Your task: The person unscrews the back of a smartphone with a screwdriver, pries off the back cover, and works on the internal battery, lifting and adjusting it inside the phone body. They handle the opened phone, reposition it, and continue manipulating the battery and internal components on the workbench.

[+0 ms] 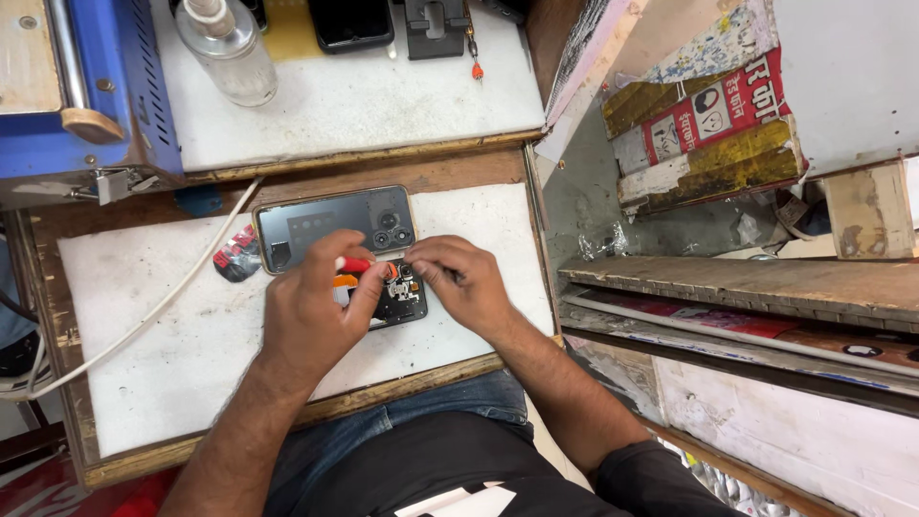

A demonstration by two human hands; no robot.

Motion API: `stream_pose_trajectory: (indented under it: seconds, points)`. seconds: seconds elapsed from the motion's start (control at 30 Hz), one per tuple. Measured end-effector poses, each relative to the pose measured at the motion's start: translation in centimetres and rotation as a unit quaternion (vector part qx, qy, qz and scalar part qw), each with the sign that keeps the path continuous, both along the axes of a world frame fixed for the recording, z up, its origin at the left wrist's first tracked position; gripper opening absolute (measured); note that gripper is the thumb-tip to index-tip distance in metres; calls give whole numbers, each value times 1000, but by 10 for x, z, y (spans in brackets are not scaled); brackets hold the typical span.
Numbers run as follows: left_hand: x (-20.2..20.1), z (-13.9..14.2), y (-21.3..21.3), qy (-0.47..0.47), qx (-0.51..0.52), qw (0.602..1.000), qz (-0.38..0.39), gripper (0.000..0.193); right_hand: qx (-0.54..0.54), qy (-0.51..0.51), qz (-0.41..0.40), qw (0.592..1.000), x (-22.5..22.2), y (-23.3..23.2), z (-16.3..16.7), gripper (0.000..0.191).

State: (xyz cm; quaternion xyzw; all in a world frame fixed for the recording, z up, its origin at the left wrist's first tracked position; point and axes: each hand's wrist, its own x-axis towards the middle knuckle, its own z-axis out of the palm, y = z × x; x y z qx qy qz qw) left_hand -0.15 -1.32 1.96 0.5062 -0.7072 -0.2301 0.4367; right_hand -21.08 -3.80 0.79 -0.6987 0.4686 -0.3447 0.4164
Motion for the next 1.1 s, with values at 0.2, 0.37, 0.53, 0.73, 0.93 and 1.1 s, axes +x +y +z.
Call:
stream_pose_trajectory:
  seconds: [0.2, 0.37, 0.53, 0.73, 0.93, 1.1]
  points:
    - [-12, -7, -3, -101, 4, 995, -20, 49, 13, -47, -58, 997, -5, 0, -3, 15]
    - [-12, -9, -4, -106, 4, 994, -25, 49, 27, -21, -77, 996, -10, 0, -6, 13]
    - [-11, -6, -2, -83, 18, 994, -66, 41, 17, -15, -73, 997, -12, 0, -9, 11]
    - [-17, 11, -5, -141, 42, 981, -125, 36, 2, -21, -56, 998, -10, 2, -7, 13]
    - [-22, 22, -9, -134, -39, 984, -115, 31, 20, -2, -53, 998, -9, -1, -5, 9]
    - [-16, 19, -12, -167, 54, 980, -93, 27, 19, -20, -48, 998, -10, -1, -7, 11]
